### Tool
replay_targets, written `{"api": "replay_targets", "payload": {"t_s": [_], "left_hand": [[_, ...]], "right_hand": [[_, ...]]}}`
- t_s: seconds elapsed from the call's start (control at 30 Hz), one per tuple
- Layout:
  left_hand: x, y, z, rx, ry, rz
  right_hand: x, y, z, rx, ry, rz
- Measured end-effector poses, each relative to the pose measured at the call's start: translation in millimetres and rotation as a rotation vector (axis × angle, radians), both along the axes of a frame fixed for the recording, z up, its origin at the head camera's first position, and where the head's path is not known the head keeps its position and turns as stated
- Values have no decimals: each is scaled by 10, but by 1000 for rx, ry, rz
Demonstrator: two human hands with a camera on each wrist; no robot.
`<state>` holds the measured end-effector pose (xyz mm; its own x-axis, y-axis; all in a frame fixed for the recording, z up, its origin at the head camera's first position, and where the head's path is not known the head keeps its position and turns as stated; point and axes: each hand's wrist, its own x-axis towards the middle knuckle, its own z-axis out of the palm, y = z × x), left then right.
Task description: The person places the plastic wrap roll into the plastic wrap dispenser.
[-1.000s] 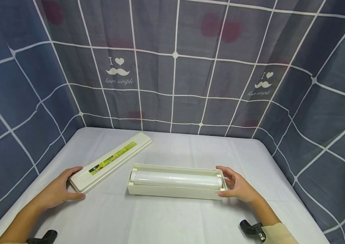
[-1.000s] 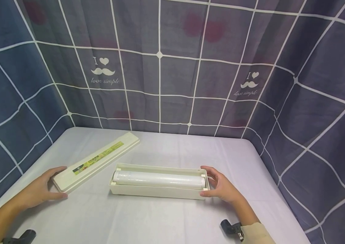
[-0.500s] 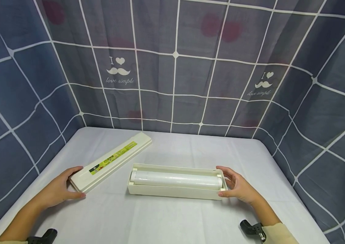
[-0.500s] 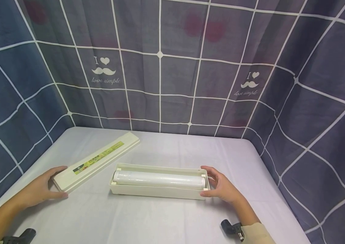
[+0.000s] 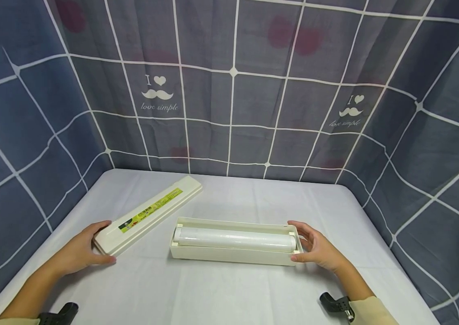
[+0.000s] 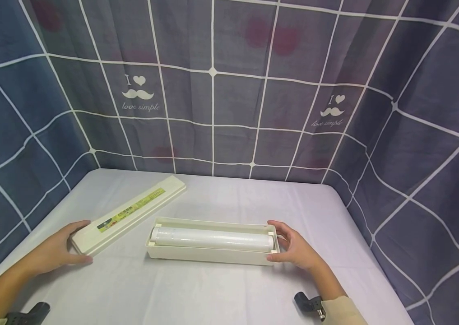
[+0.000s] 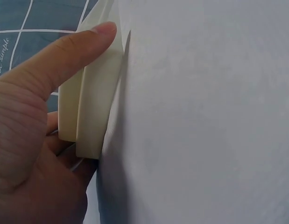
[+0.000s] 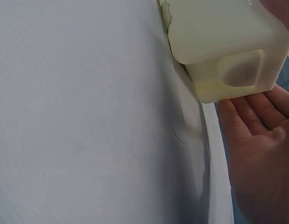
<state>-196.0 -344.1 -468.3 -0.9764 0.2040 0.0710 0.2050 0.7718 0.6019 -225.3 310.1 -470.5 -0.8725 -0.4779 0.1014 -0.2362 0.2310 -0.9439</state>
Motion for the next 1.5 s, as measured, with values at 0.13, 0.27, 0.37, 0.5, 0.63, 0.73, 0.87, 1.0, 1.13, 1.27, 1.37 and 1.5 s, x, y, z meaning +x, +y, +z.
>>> {"api": "replay_targets", "payload": {"t_s": [0.13,0.27,0.37,0.5,0.63,0.73,0.87,1.0,1.13,1.27,1.37,1.5], "left_hand": [[-8,10,5,-15,-8,7],[-21,8,-9,-23,-3,15],[-27,11,-26,-35,8,26],[-21,20,-41,-31,38,31],[-3,20,-35,-18,73,33],[3,18,-25,-20,88,35],[8,31,-11,-18,106,37],[29,52,1,2,118,53],[52,74,15,15,120,72],[56,85,22,26,151,85],[55,90,27,29,181,99],[64,114,42,23,169,123]], "right_hand": [[-6,4,-1,4,3,-3],[-11,6,-2,-3,-8,3],[-13,5,-2,-10,-17,10],[-8,4,-4,-7,-20,8],[-4,3,-3,-3,-20,3],[-4,2,-1,0,-18,1],[-9,1,1,6,-13,2],[-12,4,-1,7,-17,3],[-12,4,-4,3,-18,4],[-13,3,-9,-1,-11,9],[-12,5,-12,-4,-14,10],[-13,7,-14,-1,-17,8]]}}
